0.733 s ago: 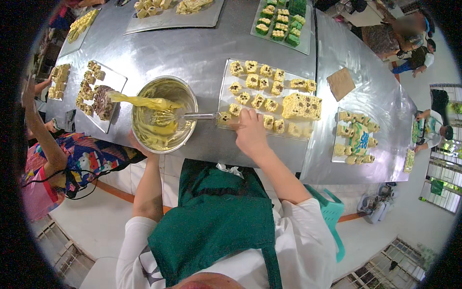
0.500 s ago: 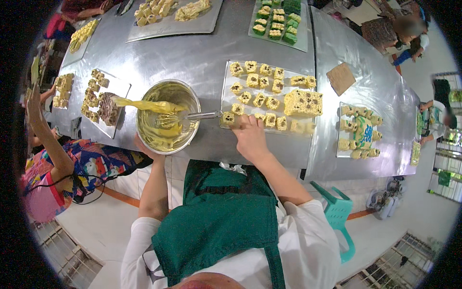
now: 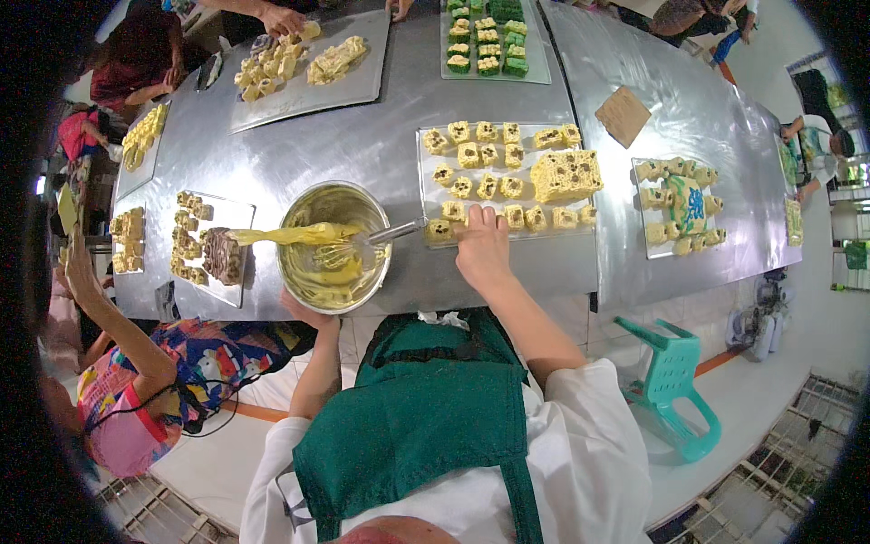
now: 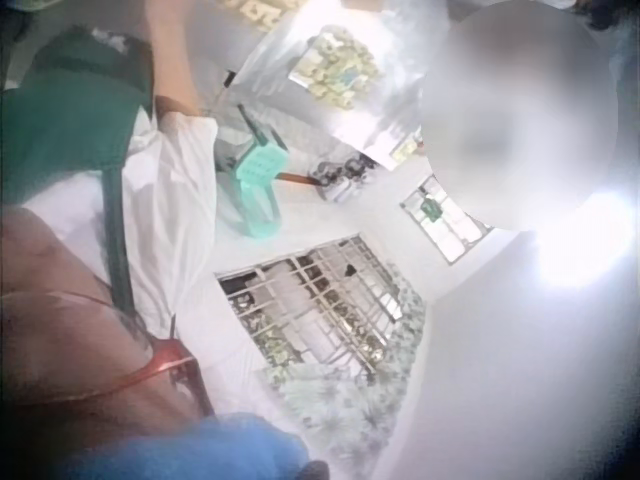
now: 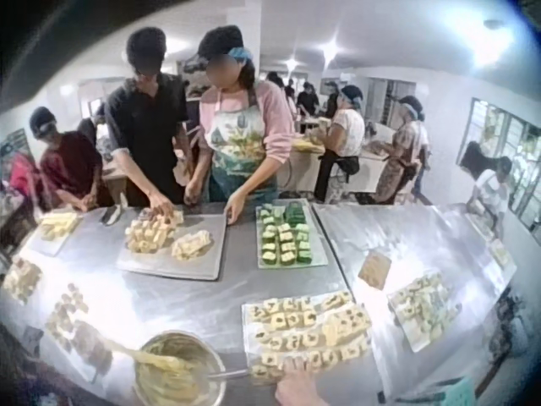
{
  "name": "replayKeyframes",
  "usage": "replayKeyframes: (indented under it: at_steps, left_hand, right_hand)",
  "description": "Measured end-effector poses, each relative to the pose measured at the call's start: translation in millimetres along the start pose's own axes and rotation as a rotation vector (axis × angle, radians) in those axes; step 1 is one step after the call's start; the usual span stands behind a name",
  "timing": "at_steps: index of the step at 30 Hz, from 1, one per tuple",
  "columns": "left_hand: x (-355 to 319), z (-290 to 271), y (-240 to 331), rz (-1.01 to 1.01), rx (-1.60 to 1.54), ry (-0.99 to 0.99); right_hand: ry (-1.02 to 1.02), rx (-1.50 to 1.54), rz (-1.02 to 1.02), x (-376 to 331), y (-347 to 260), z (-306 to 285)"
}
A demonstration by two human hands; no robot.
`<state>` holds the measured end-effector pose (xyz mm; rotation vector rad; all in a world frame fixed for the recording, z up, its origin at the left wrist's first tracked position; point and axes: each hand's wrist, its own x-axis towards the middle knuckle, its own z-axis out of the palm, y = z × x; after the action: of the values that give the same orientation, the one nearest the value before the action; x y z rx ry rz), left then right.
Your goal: The person places small decorative items onto yellow pastry squares on a tray, then picks up and handles the pastries by hand before wiping their hands with a cloth.
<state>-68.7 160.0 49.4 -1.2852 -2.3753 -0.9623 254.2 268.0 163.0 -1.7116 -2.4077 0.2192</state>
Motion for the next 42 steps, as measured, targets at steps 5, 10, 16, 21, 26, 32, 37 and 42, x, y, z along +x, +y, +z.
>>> replayKeyframes:
  at_steps: [5, 10, 16, 21, 26, 32, 37, 42]
  left_hand:
    - [-1, 8, -10, -0.104, 0.197, -0.141]
    - [-11, 16, -26, -0.086, 0.145, -0.093]
    - [-15, 18, -27, 0.005, 0.199, -0.071]
    - [-17, 18, -38, 0.046, 0.1, -0.136]
    - [-21, 21, -45, 0.031, 0.009, -0.136]
    - [-16, 14, -37, 0.147, -0.033, -0.033]
    - [-17, 18, -41, 0.081, 0.019, -0.096]
    - [-19, 19, -37, -0.227, -0.409, -0.137]
  right_hand:
    - [0.031, 0.005, 0.034, 4, -5, 15]
    - [0.04, -0.038, 0.054, 9, -5, 23]
    - [0.076, -0.007, 0.08, 13, -4, 23]
    - [0.086, 0.008, 0.079, 15, -3, 23]
    - [-0.086, -0.021, 0.095, 3, -14, 2]
    - [0.0, 0.016, 0.022, -17, -21, 10]
    - [0.102, 0.052, 0.089, -27, -18, 2]
    - [0.141, 0.089, 0.217, -46, 1, -3]
